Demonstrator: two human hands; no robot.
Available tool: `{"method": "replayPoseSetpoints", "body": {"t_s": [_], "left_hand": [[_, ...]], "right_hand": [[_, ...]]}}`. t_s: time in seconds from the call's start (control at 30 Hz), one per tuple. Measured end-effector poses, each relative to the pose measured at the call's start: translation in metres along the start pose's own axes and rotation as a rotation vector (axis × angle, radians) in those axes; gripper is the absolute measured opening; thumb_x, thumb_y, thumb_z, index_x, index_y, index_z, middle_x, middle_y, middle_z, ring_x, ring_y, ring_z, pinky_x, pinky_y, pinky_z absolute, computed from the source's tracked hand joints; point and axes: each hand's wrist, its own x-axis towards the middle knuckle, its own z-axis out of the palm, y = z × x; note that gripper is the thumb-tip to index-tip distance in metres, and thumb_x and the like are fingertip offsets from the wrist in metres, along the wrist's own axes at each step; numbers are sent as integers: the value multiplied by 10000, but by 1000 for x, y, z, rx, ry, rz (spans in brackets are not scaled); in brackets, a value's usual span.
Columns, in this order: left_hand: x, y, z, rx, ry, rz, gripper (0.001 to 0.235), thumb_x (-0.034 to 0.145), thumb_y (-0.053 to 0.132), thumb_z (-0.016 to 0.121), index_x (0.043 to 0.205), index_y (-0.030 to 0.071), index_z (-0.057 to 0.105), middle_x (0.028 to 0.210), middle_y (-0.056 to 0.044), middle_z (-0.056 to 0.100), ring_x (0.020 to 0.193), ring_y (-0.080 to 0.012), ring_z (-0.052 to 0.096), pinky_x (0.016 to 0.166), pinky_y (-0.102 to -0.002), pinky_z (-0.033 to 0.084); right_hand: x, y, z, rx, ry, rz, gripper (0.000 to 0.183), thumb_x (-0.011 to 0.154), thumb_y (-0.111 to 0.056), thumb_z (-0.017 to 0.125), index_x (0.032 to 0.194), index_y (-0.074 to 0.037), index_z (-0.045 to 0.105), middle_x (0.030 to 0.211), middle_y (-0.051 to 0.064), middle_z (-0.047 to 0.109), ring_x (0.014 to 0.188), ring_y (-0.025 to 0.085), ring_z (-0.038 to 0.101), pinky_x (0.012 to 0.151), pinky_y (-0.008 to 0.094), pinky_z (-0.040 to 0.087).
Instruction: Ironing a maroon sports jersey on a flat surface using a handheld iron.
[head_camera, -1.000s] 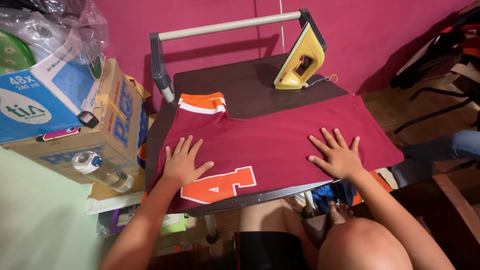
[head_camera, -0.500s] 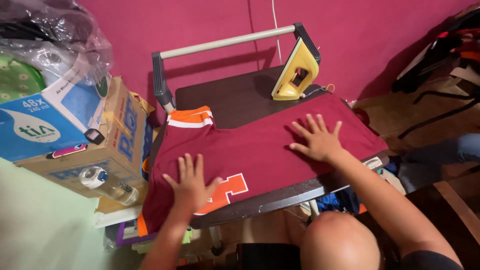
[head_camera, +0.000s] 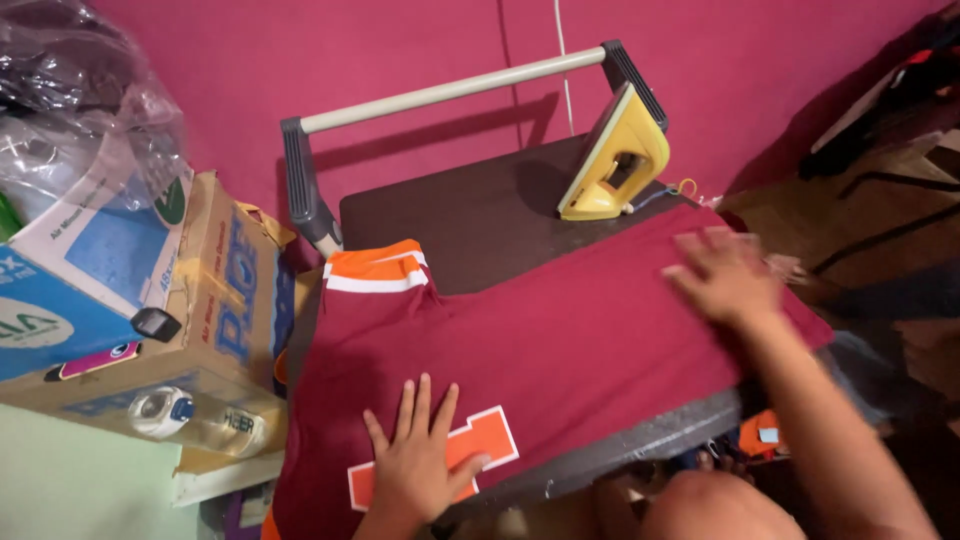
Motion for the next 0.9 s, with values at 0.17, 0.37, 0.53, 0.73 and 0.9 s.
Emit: {"method": "replayPoseSetpoints", "body": {"t_s": [0.17, 0.37, 0.53, 0.73, 0.9], "left_hand": [[-2, -5, 11, 41, 30, -9, 1206, 671, 1021, 624, 1612, 343, 294, 1678, -48, 270, 1546, -242, 230, 973, -812, 257], [-14, -9, 48, 356, 242, -43, 1707, 234, 1369, 401, 1645, 442, 143, 1754, 47, 140, 1659, -191, 102, 1079, -747, 204], [-6, -4, 48, 303, 291, -126, 1145, 551, 1050, 309, 1535, 469, 369, 1634, 34, 408, 1459, -113, 426, 1055, -762, 376], [4, -8, 49, 244, 556, -32, 420, 1019, 366, 373, 1389, 379, 570, 1401, -39, 656, 1366, -212, 542, 1160, -749, 171], [-6, -5, 43, 286, 397, -78, 575, 926, 500, 342, 1479, 415, 475, 1555, -12, 525, 1446, -166, 458, 1097, -755, 278]], "right_hand": [[30, 65, 19, -54, 581, 82, 809, 880, -716, 524, 1498, -194, 521, 1685, 245, 352, 1544, 565, 189, 1011, 904, -7], [39, 19, 24, -175, 251, -1167, 798, 849, -827, 525, 1541, -435, 450, 1684, 5, 285, 1554, 328, 181, 1135, 757, 4], [132, 27, 4, 996, 499, -200, 805, 905, -418, 728, 1526, -50, 371, 1307, 182, 500, 1093, 221, 537, 961, 377, 456], [116, -62, -16, 1109, 359, -64, 580, 887, -269, 753, 1362, -66, 490, 1282, 110, 607, 1155, 231, 589, 970, 367, 503], [154, -65, 9, 1459, 368, -182, 293, 953, -131, 663, 1229, -131, 564, 1057, 28, 658, 941, 166, 661, 777, 309, 546]]}}
